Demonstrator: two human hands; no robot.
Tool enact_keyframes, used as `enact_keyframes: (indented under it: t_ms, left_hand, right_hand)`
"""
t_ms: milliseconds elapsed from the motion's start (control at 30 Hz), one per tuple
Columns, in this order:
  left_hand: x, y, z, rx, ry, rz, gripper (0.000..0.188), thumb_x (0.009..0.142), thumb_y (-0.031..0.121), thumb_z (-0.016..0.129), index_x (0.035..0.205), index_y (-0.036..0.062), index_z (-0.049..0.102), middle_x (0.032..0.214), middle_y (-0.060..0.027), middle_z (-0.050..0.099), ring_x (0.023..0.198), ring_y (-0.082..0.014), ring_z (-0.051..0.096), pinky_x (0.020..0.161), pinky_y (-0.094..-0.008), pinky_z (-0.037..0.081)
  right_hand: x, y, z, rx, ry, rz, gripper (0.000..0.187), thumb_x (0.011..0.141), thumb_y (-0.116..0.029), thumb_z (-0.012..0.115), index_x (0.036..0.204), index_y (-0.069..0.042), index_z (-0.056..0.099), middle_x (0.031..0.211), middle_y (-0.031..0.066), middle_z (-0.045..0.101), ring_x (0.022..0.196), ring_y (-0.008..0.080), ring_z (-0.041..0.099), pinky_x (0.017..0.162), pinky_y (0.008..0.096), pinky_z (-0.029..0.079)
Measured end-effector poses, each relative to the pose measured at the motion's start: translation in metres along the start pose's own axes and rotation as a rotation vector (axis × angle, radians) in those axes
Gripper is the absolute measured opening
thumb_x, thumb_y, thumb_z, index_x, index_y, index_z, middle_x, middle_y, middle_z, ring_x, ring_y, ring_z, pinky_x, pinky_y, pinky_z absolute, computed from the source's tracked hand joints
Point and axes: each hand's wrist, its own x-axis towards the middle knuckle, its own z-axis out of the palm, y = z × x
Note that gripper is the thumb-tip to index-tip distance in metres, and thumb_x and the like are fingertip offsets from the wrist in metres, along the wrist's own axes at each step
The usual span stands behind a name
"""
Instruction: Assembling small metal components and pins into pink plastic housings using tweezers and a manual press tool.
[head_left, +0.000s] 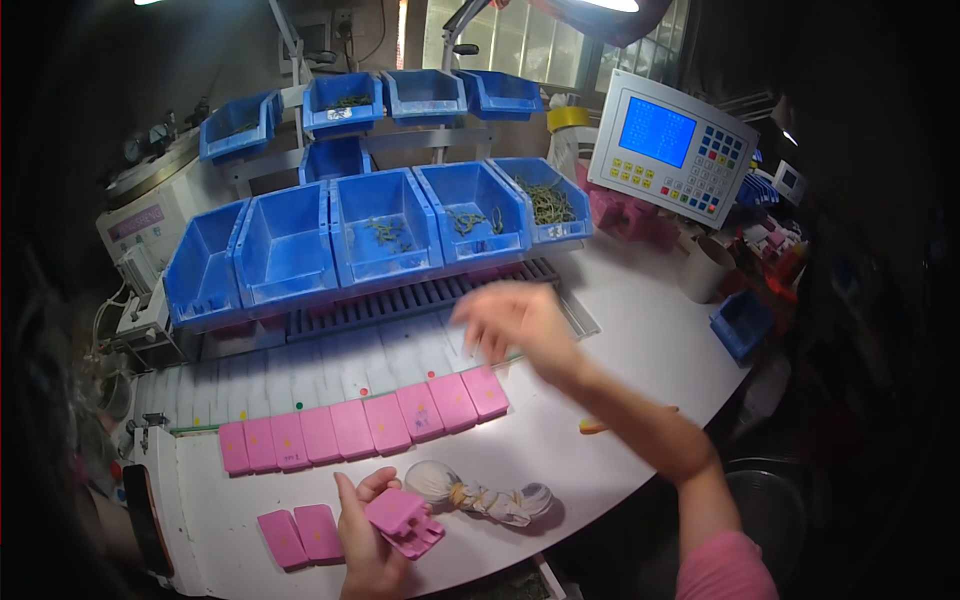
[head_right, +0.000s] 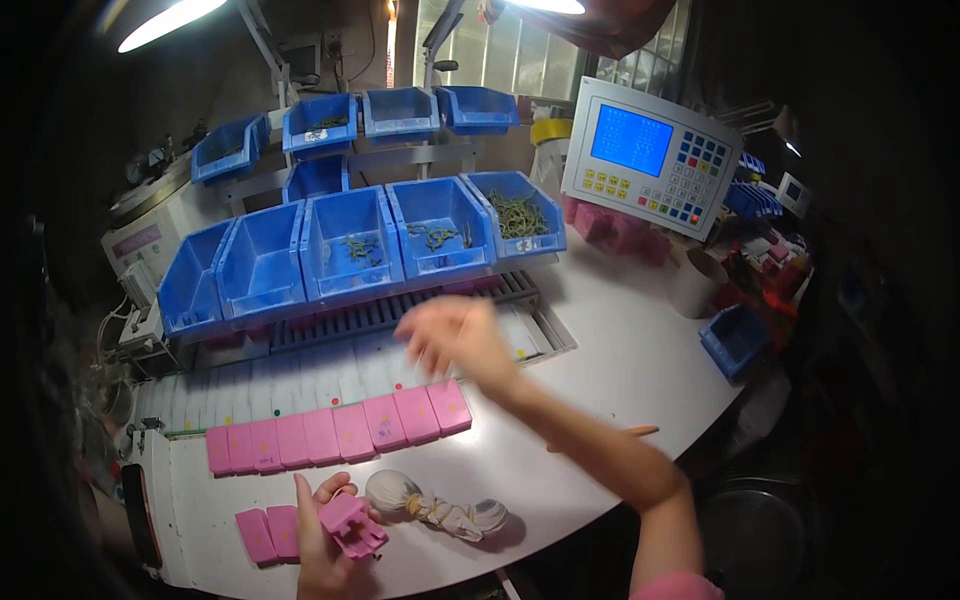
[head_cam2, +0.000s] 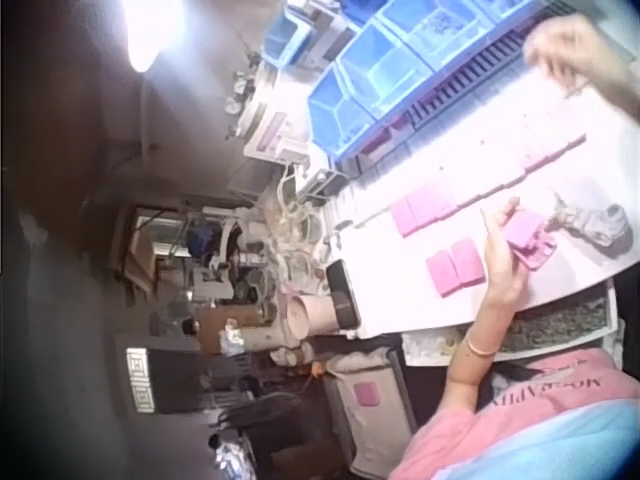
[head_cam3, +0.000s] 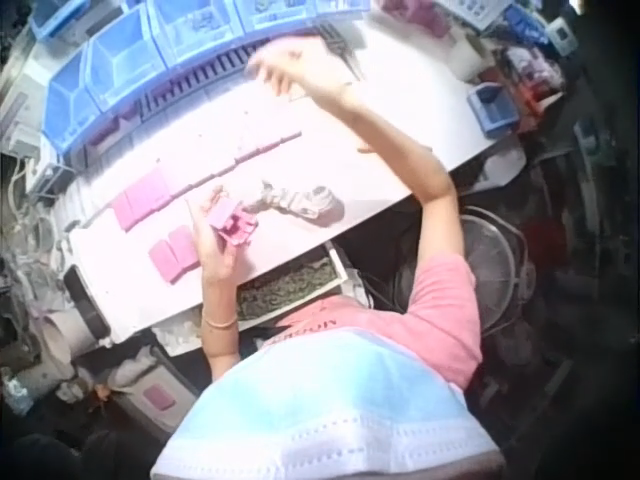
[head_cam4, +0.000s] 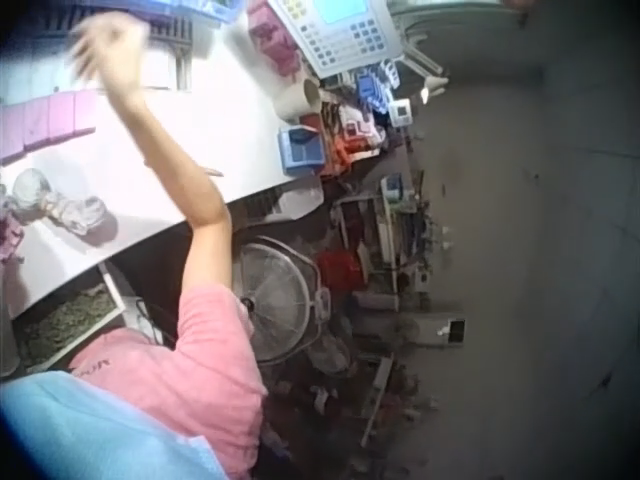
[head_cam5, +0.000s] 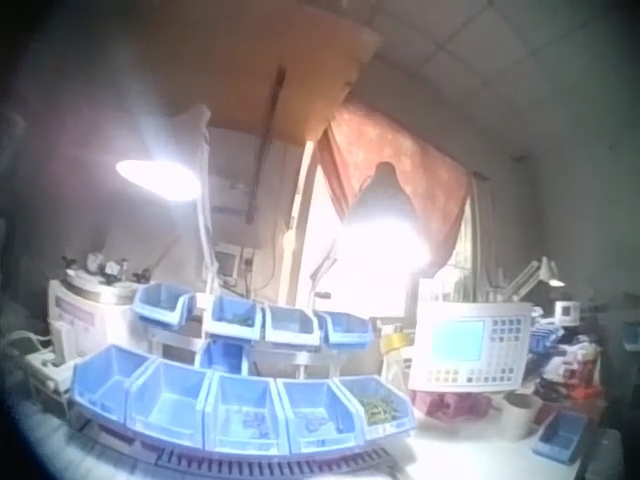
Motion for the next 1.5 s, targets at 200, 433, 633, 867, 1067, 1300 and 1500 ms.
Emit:
enact_keyframes:
  t_ms: [200, 433, 633, 867, 1067, 1300, 1500]
  left_hand:
    - [-0.003, 0.004, -0.013, 0.165, -0.177, -0.129, 0.085, 0.087, 0.068, 0.014, 0.113, -0.0058, 0.048, 0.088, -0.0168, 0.061, 0.067, -0.0215, 0.06, 0.06, -0.0353, 0.054]
    - [-0.02, 0.021, -0.014, 0.421, -0.196, -0.069, 0.072, 0.095, 0.054, 0.018, 0.107, -0.0078, 0.051, 0.079, -0.0169, 0.062, 0.056, -0.0178, 0.058, 0.052, -0.0301, 0.051]
    - [-0.016, 0.019, -0.032, 0.491, -0.11, 0.06, 0.067, 0.097, 0.048, 0.018, 0.099, -0.008, 0.055, 0.075, -0.0152, 0.063, 0.055, -0.0176, 0.059, 0.053, -0.0293, 0.051]
    - [-0.013, 0.006, -0.033, 0.664, -0.078, 0.271, 0.06, 0.099, 0.04, 0.02, 0.09, -0.0031, 0.061, 0.073, -0.0131, 0.063, 0.056, -0.0199, 0.061, 0.054, -0.0311, 0.052]
    - [-0.018, 0.019, -0.016, 0.483, -0.026, 0.022, 0.067, 0.098, 0.041, 0.018, 0.082, -0.0089, 0.059, 0.061, -0.0174, 0.061, 0.05, -0.0216, 0.061, 0.05, -0.0307, 0.051]
    - [-0.01, 0.002, -0.04, 0.534, -0.092, 0.183, 0.059, 0.099, 0.04, 0.024, 0.089, -0.0058, 0.06, 0.066, -0.0134, 0.061, 0.054, -0.0179, 0.06, 0.052, -0.0277, 0.05]
    - [-0.002, 0.003, -0.021, 0.589, -0.107, 0.7, 0.052, 0.099, 0.036, 0.032, 0.093, -0.0064, 0.061, 0.081, -0.0115, 0.065, 0.062, -0.0122, 0.061, 0.052, -0.0256, 0.048]
  right_hand:
    - [-0.097, 0.001, 0.094, -0.301, -0.266, -0.443, 0.031, 0.082, 0.007, 0.053, 0.111, -0.003, 0.056, 0.095, 0.0136, 0.058, 0.085, 0.0227, 0.061, 0.071, 0.0317, 0.049]
    - [-0.121, 0.04, 0.072, -1.095, -0.387, -0.187, 0.071, 0.067, -0.002, 0.061, 0.132, -0.002, 0.034, 0.124, 0.0265, 0.043, 0.108, 0.0412, 0.047, 0.091, 0.0421, 0.041]
    - [-0.132, 0.004, 0.094, -0.959, -0.338, -0.22, 0.066, 0.067, 0.003, 0.055, 0.131, 0.0, 0.04, 0.124, 0.0246, 0.048, 0.096, 0.0315, 0.054, 0.079, 0.0366, 0.044]
    - [-0.128, 0.014, 0.13, -1.16, -0.305, -0.514, 0.056, 0.069, -0.001, 0.055, 0.124, -0.006, 0.053, 0.127, 0.02, 0.049, 0.084, 0.0211, 0.056, 0.067, 0.0289, 0.045]
    - [-0.128, 0.017, 0.121, -0.979, -0.036, -0.621, 0.06, 0.065, -0.001, 0.056, 0.124, -0.009, 0.054, 0.13, 0.0188, 0.047, 0.078, 0.0213, 0.054, 0.069, 0.0295, 0.045]
    - [-0.125, 0.006, 0.121, -0.754, -0.315, -0.184, 0.063, 0.065, 0.012, 0.053, 0.126, -0.006, 0.051, 0.131, 0.0189, 0.045, 0.079, 0.0245, 0.054, 0.071, 0.0315, 0.046]
    - [-0.152, 0.002, 0.117, -0.766, -0.338, -0.265, 0.079, 0.055, 0.016, 0.051, 0.13, -0.005, 0.045, 0.131, 0.0222, 0.043, 0.08, 0.0277, 0.052, 0.073, 0.0332, 0.046]
